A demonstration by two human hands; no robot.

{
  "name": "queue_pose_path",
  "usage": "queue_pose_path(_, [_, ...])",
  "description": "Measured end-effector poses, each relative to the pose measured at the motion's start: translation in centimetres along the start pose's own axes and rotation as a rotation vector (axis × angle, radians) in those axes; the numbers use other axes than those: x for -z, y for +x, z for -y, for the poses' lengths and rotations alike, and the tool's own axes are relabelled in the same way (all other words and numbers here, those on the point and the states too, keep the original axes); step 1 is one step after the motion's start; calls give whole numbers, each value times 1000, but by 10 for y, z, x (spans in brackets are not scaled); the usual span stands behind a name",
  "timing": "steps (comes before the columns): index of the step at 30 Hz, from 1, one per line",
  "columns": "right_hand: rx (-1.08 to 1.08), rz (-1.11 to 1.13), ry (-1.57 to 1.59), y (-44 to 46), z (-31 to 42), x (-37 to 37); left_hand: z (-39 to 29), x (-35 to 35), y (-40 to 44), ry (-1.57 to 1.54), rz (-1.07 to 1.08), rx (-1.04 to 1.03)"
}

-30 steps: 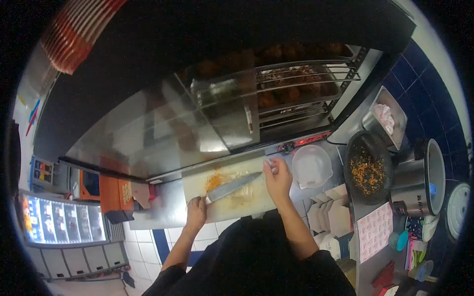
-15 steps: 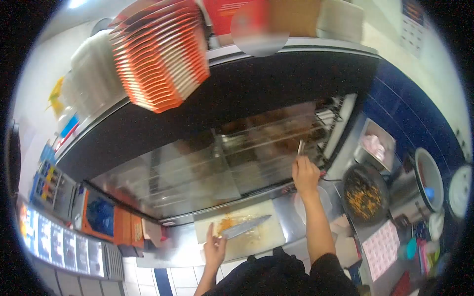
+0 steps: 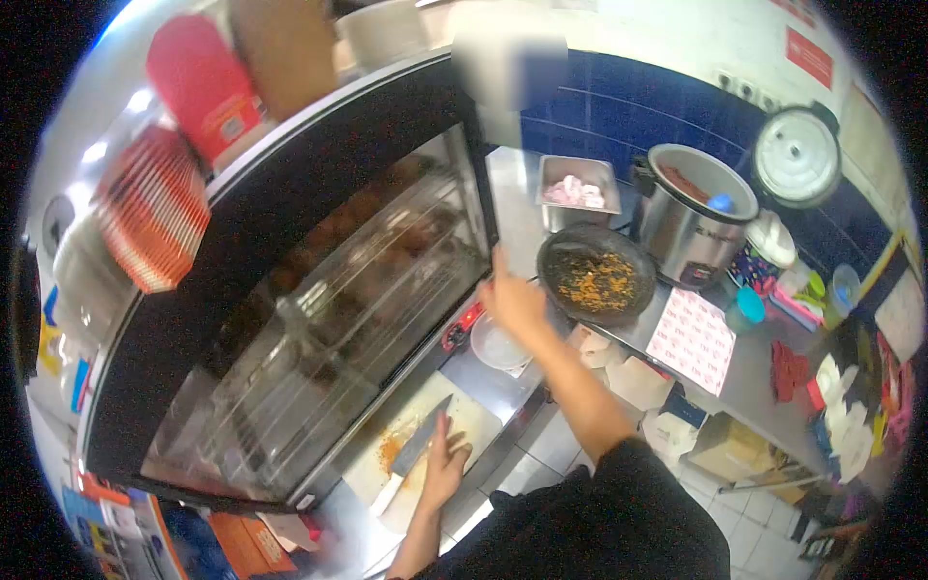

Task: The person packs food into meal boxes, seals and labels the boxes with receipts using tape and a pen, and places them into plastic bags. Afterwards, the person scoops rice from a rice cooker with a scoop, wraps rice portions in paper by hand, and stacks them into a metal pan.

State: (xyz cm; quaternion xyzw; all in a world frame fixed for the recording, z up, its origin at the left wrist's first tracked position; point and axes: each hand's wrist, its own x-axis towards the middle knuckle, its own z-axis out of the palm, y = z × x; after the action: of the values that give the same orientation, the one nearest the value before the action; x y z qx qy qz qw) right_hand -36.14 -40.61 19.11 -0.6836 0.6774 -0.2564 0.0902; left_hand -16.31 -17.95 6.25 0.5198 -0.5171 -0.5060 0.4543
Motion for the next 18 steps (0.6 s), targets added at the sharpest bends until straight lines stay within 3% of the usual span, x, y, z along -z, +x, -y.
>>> queue_pose_path(1, [138,-98,88,-37,-5,-5,2,-17,10,23,30,-18])
queue_pose_path(2, [225,-176,146,-75,-7,-16,4,-36,18,-380,39,254])
queue_pose_path(3, [368,-49,336,-116,-10,-3,3,-56,23,-765,50,553])
queue_pose_path(4, [607,-145,478,-152,-25,-9,-2,-75,25,-722,111,576])
queue_pose_path(5, [684,-33,478,-182,-52,-27,-13,-94,27,-890,123,571])
queue_pose_path(6, [573,113,345,-215,-84,-48,-27,-116,31,-1052,143,584])
queue_pose_path(7, [478,57,339,-228,-121,-35,-38,-139,31,-1209,153,617])
queue_pose_path(9, [-159,383,381,-270,-200,-5,-59,-179,27,-1117,605,113])
queue_pose_path(11, [-334,338,548,-320,-308,-39,-122,-273,-1,-629,113,-88])
queue_pose_path(12, [-431,330,718,-344,-351,-45,-109,-310,-6,-435,228,-268])
queue_pose_path(13, [-473,301,713,-359,-371,-10,-91,-354,-15,-237,304,-314])
queue_pose_path(15, [-1033,134,1883,-379,-381,80,-17,-448,-56,82,609,-446])
queue_pose_path(16, [-834,-54,2183,-393,-409,84,23,-489,-75,205,741,-751])
queue_pose_path(17, [-842,-118,2185,-412,-440,85,51,-518,-92,311,852,-1064])
queue_pose_path(18, [-827,-409,2005,-435,-473,81,59,-536,-105,423,955,-1050])
